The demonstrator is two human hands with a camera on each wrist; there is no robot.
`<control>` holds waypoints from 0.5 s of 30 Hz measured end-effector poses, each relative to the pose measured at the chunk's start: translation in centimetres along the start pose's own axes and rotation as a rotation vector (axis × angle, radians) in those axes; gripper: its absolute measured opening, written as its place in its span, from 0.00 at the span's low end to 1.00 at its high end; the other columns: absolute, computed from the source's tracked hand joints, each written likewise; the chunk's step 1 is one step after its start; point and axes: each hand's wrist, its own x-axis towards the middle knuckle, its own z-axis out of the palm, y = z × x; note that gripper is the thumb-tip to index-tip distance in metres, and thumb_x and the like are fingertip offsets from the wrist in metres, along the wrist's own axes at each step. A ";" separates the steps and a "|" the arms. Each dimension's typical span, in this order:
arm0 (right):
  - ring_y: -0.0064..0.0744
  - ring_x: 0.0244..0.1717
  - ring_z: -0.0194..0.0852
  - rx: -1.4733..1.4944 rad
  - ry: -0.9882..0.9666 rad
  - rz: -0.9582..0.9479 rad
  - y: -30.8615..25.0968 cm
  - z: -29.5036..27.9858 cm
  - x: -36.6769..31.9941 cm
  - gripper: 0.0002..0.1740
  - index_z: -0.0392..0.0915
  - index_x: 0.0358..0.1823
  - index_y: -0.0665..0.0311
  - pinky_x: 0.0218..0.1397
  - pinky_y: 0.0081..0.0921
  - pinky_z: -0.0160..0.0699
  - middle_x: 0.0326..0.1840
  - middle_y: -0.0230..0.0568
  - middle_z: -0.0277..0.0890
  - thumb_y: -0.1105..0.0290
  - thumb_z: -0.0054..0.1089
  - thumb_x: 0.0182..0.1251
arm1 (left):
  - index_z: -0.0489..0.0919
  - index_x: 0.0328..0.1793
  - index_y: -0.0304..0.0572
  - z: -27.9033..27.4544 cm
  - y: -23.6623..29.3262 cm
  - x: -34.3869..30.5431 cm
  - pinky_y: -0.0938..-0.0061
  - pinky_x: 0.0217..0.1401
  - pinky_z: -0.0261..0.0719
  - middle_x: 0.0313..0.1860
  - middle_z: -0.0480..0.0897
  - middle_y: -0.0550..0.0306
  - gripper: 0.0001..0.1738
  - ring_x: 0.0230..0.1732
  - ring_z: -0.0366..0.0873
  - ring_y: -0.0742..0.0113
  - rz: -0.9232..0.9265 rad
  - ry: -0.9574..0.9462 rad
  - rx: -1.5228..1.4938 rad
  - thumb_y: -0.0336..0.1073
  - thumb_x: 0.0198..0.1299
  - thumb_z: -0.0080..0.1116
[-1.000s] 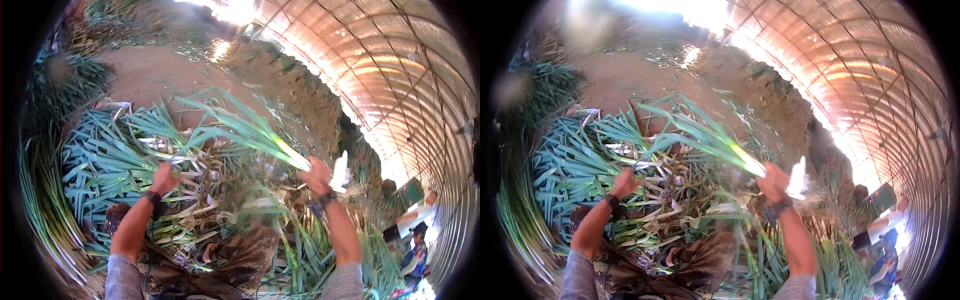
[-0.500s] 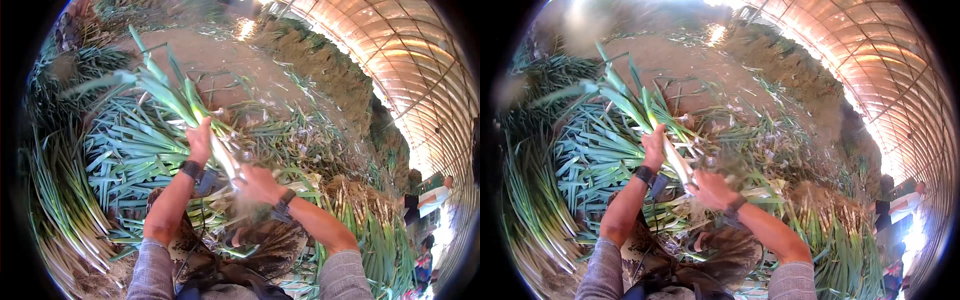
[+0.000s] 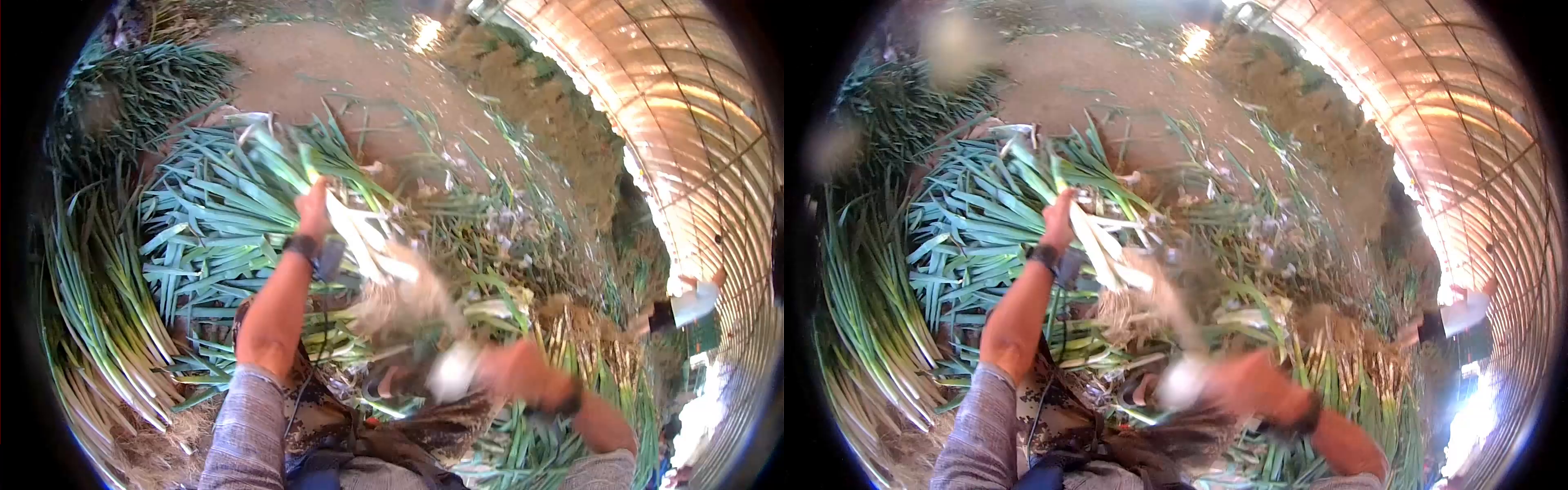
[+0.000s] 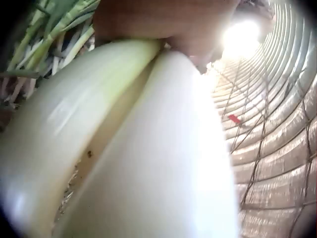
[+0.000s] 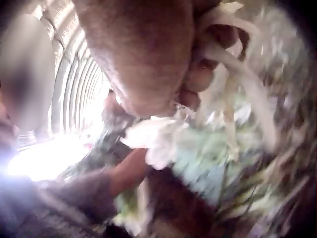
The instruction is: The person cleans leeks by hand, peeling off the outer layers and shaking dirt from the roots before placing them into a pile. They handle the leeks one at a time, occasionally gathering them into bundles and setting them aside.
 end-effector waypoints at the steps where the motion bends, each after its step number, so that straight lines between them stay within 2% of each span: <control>1: 0.33 0.19 0.76 -0.112 -0.025 0.173 2.4 0.4 -2.5 0.11 0.79 0.47 0.51 0.21 0.34 0.75 0.25 0.36 0.78 0.60 0.55 0.66 | 0.76 0.41 0.24 -0.7 -1.0 0.6 0.59 0.34 0.79 0.35 0.79 0.45 0.22 0.29 0.76 0.58 0.337 -0.120 0.357 0.41 0.55 0.65; 2: 0.35 0.25 0.79 -0.252 -0.180 0.524 7.6 1.7 -4.9 0.13 0.79 0.48 0.53 0.32 0.34 0.79 0.28 0.39 0.80 0.58 0.56 0.66 | 0.76 0.41 0.25 0.2 3.2 -0.9 0.61 0.35 0.79 0.34 0.79 0.47 0.21 0.29 0.76 0.59 0.021 -0.055 0.015 0.40 0.55 0.66; 3: 0.40 0.30 0.79 -0.135 0.051 0.787 10.2 1.1 -6.9 0.19 0.77 0.53 0.56 0.37 0.35 0.79 0.37 0.47 0.81 0.59 0.60 0.63 | 0.76 0.41 0.25 1.1 3.6 -1.5 0.61 0.35 0.79 0.34 0.79 0.47 0.21 0.29 0.76 0.59 0.026 -0.061 0.015 0.40 0.55 0.66; 5: 0.41 0.39 0.81 -0.556 0.406 0.720 16.0 5.8 -10.4 0.29 0.71 0.63 0.63 0.43 0.39 0.80 0.47 0.53 0.79 0.60 0.62 0.61 | 0.77 0.40 0.26 1.8 3.8 -0.8 0.62 0.33 0.78 0.33 0.79 0.52 0.21 0.28 0.75 0.61 -0.384 0.158 -0.551 0.41 0.54 0.67; 6: 0.41 0.39 0.81 -0.552 0.408 0.708 14.7 4.3 -8.3 0.29 0.71 0.63 0.63 0.43 0.39 0.80 0.47 0.53 0.79 0.60 0.62 0.61 | 0.78 0.39 0.27 1.7 3.0 -0.3 0.63 0.31 0.76 0.31 0.78 0.55 0.21 0.28 0.75 0.63 -0.434 0.160 -0.501 0.43 0.53 0.68; 7: 0.43 0.44 0.80 0.019 0.410 0.842 10.6 1.2 -4.4 0.32 0.67 0.66 0.65 0.46 0.40 0.80 0.53 0.54 0.76 0.60 0.62 0.62 | 0.78 0.38 0.28 1.5 5.6 -2.3 0.64 0.31 0.75 0.30 0.77 0.54 0.22 0.28 0.75 0.63 -0.344 0.058 -0.454 0.45 0.53 0.68; 8: 0.45 0.49 0.79 0.592 0.402 0.940 7.7 -0.5 -0.8 0.35 0.63 0.69 0.67 0.50 0.41 0.80 0.59 0.54 0.73 0.61 0.61 0.63 | 0.78 0.38 0.29 1.7 5.3 -2.5 0.64 0.31 0.75 0.30 0.77 0.54 0.22 0.28 0.75 0.63 -0.366 0.040 -0.432 0.45 0.54 0.67; 9: 0.44 0.53 0.77 0.763 0.453 0.791 7.3 1.1 1.8 0.35 0.61 0.70 0.69 0.54 0.40 0.80 0.62 0.51 0.71 0.61 0.59 0.65 | 0.78 0.38 0.30 2.0 5.2 -2.5 0.64 0.31 0.76 0.30 0.78 0.54 0.22 0.27 0.75 0.63 -0.385 0.022 -0.413 0.45 0.54 0.67; 10: 0.46 0.55 0.77 0.773 0.290 0.698 5.0 0.0 5.0 0.34 0.62 0.69 0.68 0.55 0.39 0.80 0.66 0.53 0.67 0.62 0.59 0.65 | 0.78 0.38 0.30 2.6 5.8 -3.0 0.64 0.31 0.76 0.30 0.78 0.54 0.22 0.27 0.75 0.63 -0.389 0.010 -0.408 0.45 0.54 0.67; 11: 0.45 0.57 0.75 1.150 0.313 0.503 1.7 -1.4 8.1 0.37 0.59 0.72 0.66 0.56 0.40 0.80 0.65 0.56 0.67 0.62 0.59 0.64 | 0.78 0.38 0.31 3.1 7.1 -3.7 0.64 0.31 0.77 0.30 0.78 0.54 0.21 0.27 0.76 0.62 -0.416 -0.004 -0.483 0.45 0.54 0.67; 12: 0.45 0.58 0.75 0.963 0.272 0.321 1.5 1.2 10.9 0.38 0.56 0.73 0.66 0.57 0.40 0.80 0.64 0.57 0.68 0.61 0.60 0.64 | 0.78 0.38 0.32 3.4 7.8 -4.1 0.64 0.31 0.78 0.30 0.78 0.53 0.20 0.27 0.76 0.62 -0.441 -0.013 -0.558 0.45 0.55 0.67; 14: 0.41 0.54 0.76 1.397 0.154 0.239 -2.0 3.3 14.4 0.36 0.59 0.70 0.67 0.54 0.37 0.80 0.60 0.52 0.70 0.58 0.62 0.65 | 0.78 0.39 0.33 3.2 7.9 -4.2 0.63 0.32 0.78 0.31 0.79 0.53 0.19 0.27 0.77 0.61 -0.442 -0.042 -0.592 0.45 0.55 0.66; 15: 0.34 0.49 0.75 1.588 0.168 0.201 -3.2 4.2 15.1 0.31 0.66 0.63 0.68 0.51 0.33 0.79 0.54 0.46 0.73 0.56 0.63 0.66 | 0.78 0.40 0.35 2.9 7.7 -3.9 0.63 0.32 0.79 0.31 0.79 0.53 0.18 0.28 0.77 0.61 -0.441 -0.059 -0.644 0.44 0.56 0.65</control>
